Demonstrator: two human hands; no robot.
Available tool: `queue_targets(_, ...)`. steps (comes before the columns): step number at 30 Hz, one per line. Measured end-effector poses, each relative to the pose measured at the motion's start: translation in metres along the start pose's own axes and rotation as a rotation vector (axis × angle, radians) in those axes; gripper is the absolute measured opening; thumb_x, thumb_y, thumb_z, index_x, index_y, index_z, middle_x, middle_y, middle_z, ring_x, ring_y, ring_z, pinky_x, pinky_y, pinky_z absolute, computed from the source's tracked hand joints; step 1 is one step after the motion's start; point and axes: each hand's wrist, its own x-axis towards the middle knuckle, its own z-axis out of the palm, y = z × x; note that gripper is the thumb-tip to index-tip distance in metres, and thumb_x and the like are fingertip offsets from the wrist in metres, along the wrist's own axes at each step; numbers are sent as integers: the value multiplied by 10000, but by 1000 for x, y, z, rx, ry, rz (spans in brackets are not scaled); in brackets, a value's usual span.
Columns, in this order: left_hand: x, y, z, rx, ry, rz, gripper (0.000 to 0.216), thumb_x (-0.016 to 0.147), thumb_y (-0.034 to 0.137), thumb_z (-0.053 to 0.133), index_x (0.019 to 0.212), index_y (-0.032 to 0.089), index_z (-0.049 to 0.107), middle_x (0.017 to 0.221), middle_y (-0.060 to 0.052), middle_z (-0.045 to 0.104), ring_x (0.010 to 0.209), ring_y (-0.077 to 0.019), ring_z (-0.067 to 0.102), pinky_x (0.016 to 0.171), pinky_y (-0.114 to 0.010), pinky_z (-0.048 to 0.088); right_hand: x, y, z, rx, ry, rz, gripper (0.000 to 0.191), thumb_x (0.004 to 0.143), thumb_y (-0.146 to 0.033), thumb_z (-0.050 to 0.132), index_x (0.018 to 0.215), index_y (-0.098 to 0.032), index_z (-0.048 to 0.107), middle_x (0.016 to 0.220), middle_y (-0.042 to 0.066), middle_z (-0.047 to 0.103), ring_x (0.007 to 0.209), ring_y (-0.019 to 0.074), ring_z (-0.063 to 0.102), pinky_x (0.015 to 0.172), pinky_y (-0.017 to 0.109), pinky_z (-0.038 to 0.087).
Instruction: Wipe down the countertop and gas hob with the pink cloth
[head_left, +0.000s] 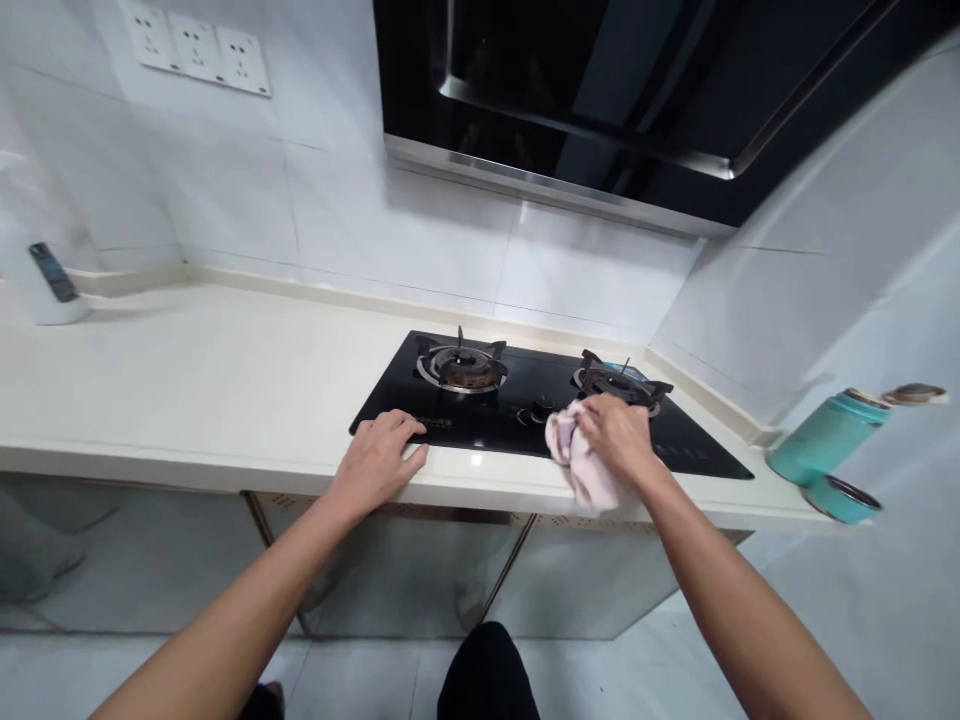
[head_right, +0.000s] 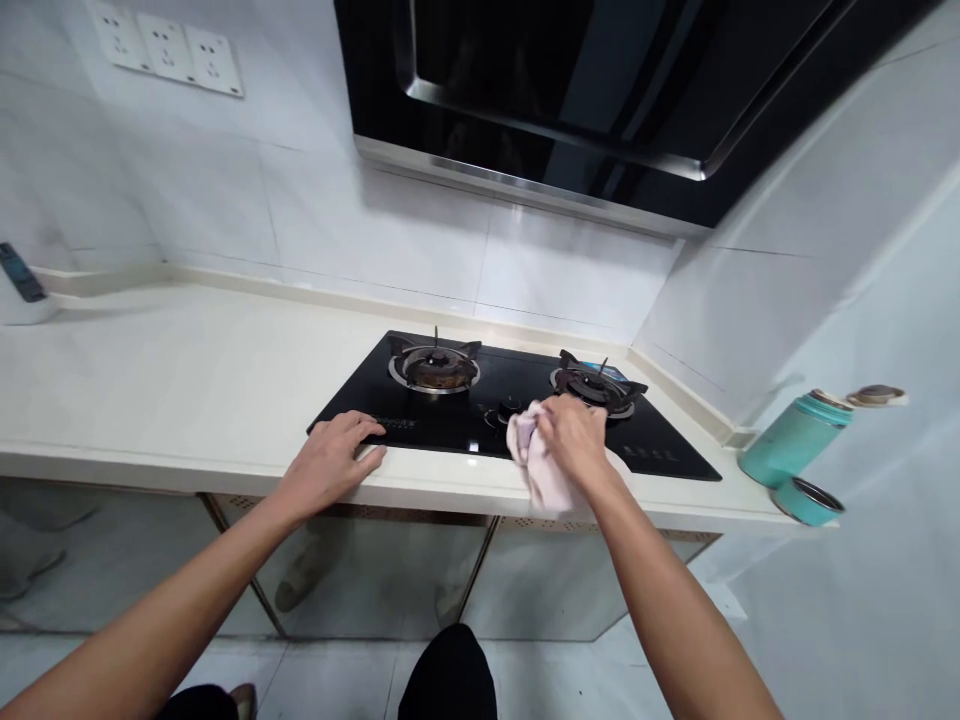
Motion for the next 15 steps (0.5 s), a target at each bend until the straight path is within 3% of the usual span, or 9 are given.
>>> queue_targets(3,-2,0,1,-2,13,11,280,961,340,519,1115,232,728,1207,-101,713,1170,-287,642,975,-455,463,42,1,-2,-33,154,229,368,1008,-309,451,1282,-219,679,1241,133,713,1209,307,576,982,451,332)
queue_targets(6,-3,0,2,3,19,6,281,966,335,529,1122,214,729,1213,-106,709,1169,-294,644,969,-465,465,70,-1,11,-145,7,295,444,1037,-283,376,1391,-239,641,1292,149,694,1257,328,544,1000,516,338)
queue_targets(10,-5,0,2,0,30,15,270,982,331,532,1126,210,725,1216,-107,711,1166,-284,647,964,-453,458,79,-8,35,-231,-237,182,337,1021,-287,477,1031,-217,806,1096,144,747,1182,340,579,1039,617,311)
queue_targets(15,-6,-1,3,-2,24,22,272,993,331,538,1138,194,724,1243,-110,708,1180,-283,641,958,-453,456,75,-9,39,-290,-376,73,243,900,-199,652,675,-179,743,988,135,763,1180,347,582,1121,670,210)
